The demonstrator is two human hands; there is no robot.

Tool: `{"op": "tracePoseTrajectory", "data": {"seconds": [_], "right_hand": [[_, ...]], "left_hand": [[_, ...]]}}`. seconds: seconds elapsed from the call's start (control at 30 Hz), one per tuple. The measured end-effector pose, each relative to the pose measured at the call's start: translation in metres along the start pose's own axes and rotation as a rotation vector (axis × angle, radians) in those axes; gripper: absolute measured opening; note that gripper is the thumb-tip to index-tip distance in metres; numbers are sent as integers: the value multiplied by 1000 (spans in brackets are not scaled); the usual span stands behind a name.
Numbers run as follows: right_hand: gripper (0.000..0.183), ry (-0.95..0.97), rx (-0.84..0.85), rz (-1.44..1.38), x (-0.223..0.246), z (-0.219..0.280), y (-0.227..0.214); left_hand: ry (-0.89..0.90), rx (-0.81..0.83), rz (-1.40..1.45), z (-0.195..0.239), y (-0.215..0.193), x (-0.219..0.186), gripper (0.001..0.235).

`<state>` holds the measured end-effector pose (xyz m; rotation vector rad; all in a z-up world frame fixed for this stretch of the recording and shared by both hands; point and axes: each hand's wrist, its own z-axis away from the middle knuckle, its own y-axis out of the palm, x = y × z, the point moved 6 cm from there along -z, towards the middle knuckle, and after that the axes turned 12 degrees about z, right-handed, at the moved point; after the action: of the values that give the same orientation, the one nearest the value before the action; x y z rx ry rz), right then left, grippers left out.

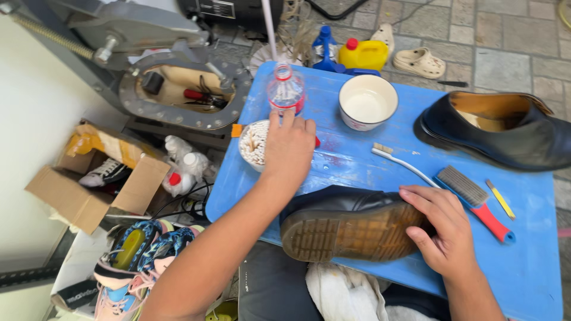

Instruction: The person cleans the sole of a black leather shoe using a cotton swab, a blue brush, and a white cloth. They apply a cleaning solution to the sole, scrub the grooves with the brush, and wipe the surface with the cloth. The person also uses a cotton swab to clean the intricate details of the sole's tread pattern.

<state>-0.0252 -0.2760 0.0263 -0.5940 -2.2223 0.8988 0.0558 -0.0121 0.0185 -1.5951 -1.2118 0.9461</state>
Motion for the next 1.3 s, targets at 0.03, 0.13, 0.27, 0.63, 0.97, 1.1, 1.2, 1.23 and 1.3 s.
{"op": "tracePoseTrajectory", "data": {"seconds": [0.03,0.13,0.27,0.63,0.97,1.1,1.2,1.23,1.3], "right_hand": [[47,4,2,7,1,0,0],[44,18,3,26,1,-3,2],[42,44,12,38,0,1,2],[44,45,13,6,-1,-2,-1],[45,80,26,-1,-1,-2,-2],[44,85,25,-7,-2,-1,-2],[45,85,23,-8,-2,-1,-2],[45,89,27,-8,-3,-1,-1],[45,99,31,-7,-3,-1,-1]], "left_hand": [[-15,-23,-2,-2,6,-1,22],[-38,-63,-11,-4,19,4,19],[-29,19,26,-3,30,4,16],[-146,-295,784,17,-46,1,16],[244,399,854,22,1,-35,32],[245,467,889,31,11,-24,52],[168,445,796,30,17,-19,45],[178,458,737,30,19,-19,36],[198,483,618,27,22,-22,20]]}}
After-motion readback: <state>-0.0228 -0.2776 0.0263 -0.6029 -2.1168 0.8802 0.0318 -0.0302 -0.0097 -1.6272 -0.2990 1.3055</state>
